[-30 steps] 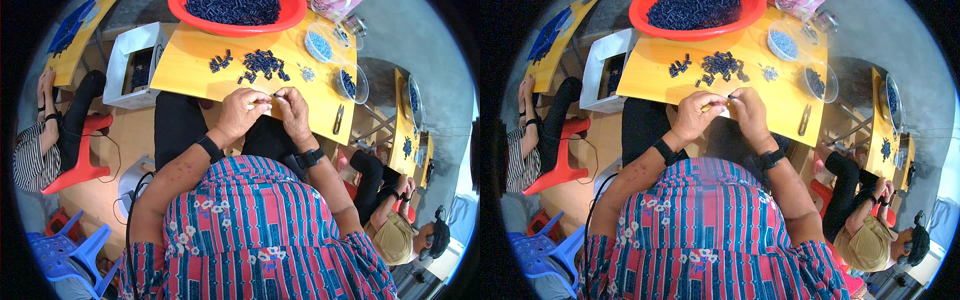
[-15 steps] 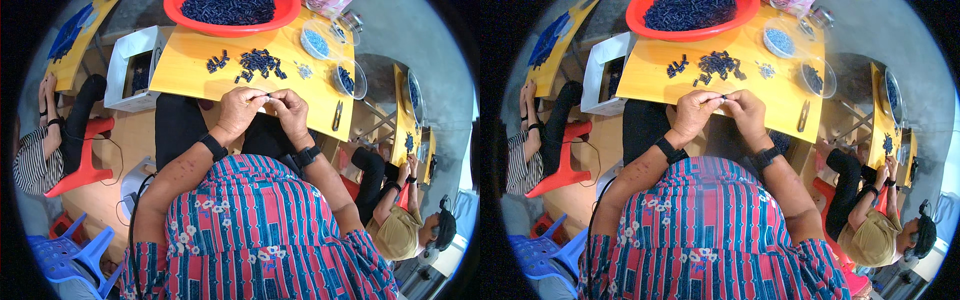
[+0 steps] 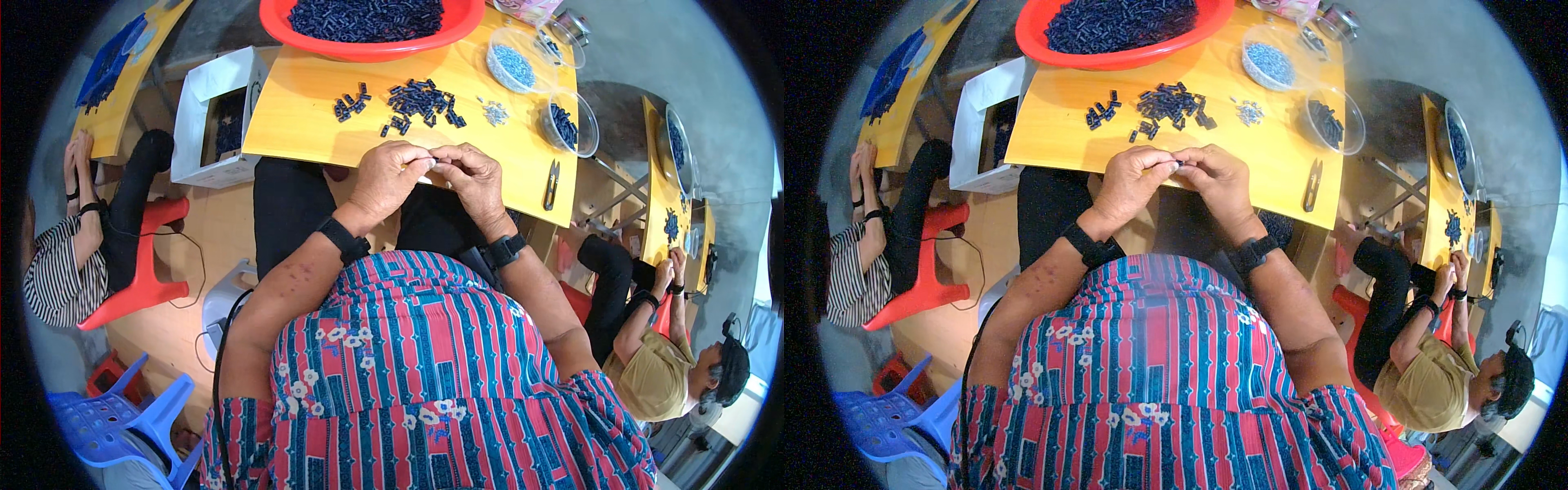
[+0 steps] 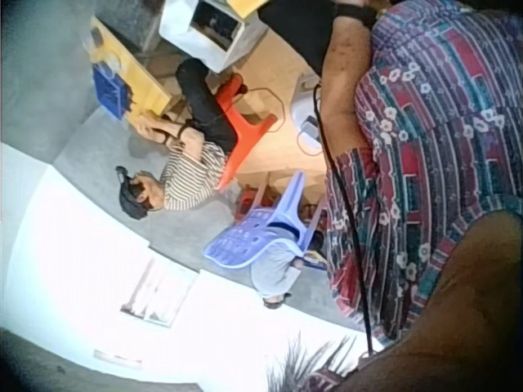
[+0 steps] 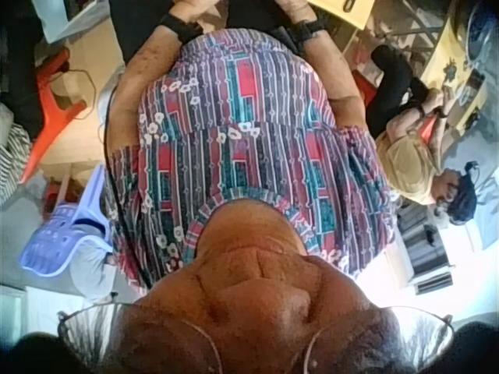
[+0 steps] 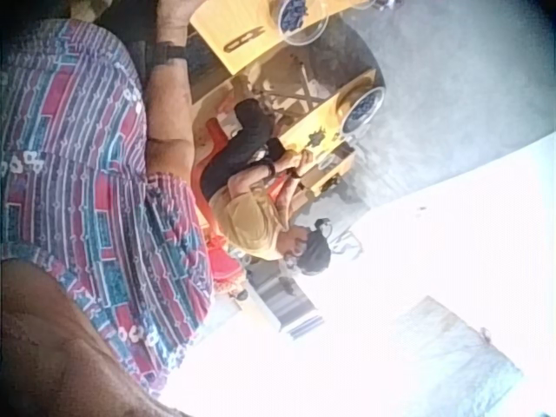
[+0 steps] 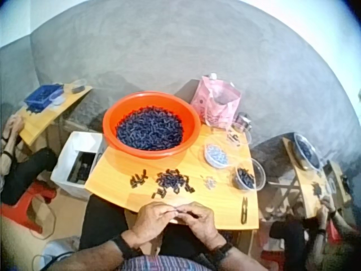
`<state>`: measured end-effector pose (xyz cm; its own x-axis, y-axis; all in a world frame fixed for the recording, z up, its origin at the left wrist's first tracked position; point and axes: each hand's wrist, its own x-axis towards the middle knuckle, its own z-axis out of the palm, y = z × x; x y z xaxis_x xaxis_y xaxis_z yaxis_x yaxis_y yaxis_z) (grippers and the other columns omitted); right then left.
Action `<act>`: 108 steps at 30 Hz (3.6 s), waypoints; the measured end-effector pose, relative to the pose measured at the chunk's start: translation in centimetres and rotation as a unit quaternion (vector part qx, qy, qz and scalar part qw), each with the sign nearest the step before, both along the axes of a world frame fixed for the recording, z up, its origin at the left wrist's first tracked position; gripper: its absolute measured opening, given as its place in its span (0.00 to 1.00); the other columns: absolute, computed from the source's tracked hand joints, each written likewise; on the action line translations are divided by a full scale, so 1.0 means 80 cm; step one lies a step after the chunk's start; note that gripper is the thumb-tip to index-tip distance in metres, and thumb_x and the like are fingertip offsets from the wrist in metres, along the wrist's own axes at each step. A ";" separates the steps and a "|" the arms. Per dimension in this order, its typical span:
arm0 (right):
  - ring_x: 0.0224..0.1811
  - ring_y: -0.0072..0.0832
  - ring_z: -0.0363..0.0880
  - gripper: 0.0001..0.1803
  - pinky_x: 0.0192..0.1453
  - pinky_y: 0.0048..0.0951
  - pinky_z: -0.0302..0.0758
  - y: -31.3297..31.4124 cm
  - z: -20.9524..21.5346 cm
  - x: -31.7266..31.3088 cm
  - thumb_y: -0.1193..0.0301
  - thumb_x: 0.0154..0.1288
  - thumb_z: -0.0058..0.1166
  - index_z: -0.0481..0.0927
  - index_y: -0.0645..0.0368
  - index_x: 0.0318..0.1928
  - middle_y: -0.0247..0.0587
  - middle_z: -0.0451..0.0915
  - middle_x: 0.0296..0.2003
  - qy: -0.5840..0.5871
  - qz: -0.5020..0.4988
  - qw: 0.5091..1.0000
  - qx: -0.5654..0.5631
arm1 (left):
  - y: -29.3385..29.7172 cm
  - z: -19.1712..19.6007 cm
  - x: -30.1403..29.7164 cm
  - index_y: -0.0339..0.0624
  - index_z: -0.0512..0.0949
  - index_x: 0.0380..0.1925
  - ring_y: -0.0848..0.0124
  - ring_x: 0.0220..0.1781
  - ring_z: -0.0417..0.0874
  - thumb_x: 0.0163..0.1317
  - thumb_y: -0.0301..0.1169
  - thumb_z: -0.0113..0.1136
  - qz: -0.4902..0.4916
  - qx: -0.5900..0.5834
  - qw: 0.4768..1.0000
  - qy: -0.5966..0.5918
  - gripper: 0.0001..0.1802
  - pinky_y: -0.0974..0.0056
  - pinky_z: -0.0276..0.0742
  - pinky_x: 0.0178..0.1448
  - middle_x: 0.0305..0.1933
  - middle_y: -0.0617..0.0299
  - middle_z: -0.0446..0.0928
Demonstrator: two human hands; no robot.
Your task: Manually assembling small blue plastic components at a workshop table.
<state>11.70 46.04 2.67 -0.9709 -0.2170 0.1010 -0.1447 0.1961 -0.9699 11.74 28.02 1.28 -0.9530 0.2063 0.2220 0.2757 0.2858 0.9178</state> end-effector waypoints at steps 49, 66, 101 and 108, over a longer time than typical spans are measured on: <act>0.34 0.54 0.80 0.10 0.43 0.45 0.76 0.052 0.018 -0.061 0.72 0.58 0.52 0.82 0.64 0.25 0.59 0.80 0.28 0.085 -0.278 0.896 0.335 | -0.006 0.014 -0.001 0.39 0.84 0.29 0.66 0.35 0.83 0.51 0.26 0.68 -0.025 -0.046 0.998 0.023 0.05 0.64 0.77 0.41 0.30 0.59 0.82; 0.26 0.10 0.74 0.03 0.33 0.14 0.73 0.068 -0.007 -0.052 0.77 0.60 0.63 0.84 0.64 0.35 0.27 0.81 0.26 0.021 -0.289 0.940 0.178 | -0.006 0.012 0.001 0.39 0.84 0.29 0.66 0.34 0.81 0.51 0.25 0.67 -0.025 -0.037 0.999 0.004 0.04 0.64 0.76 0.41 0.29 0.60 0.82; 0.25 0.22 0.74 0.06 0.30 0.21 0.71 0.067 0.003 -0.037 0.78 0.57 0.63 0.87 0.59 0.36 0.35 0.76 0.26 0.187 -0.101 0.933 0.290 | -0.007 0.013 0.002 0.39 0.84 0.29 0.65 0.36 0.82 0.51 0.26 0.67 -0.029 -0.043 0.998 0.027 0.05 0.63 0.76 0.43 0.30 0.59 0.82; 0.33 0.41 0.81 0.04 0.39 0.36 0.79 0.062 0.014 -0.034 0.75 0.54 0.57 0.85 0.54 0.29 0.41 0.81 0.29 0.162 -0.101 0.929 0.317 | -0.008 0.012 0.002 0.39 0.84 0.29 0.65 0.36 0.82 0.51 0.26 0.67 -0.031 -0.029 0.999 0.027 0.04 0.63 0.76 0.42 0.30 0.59 0.82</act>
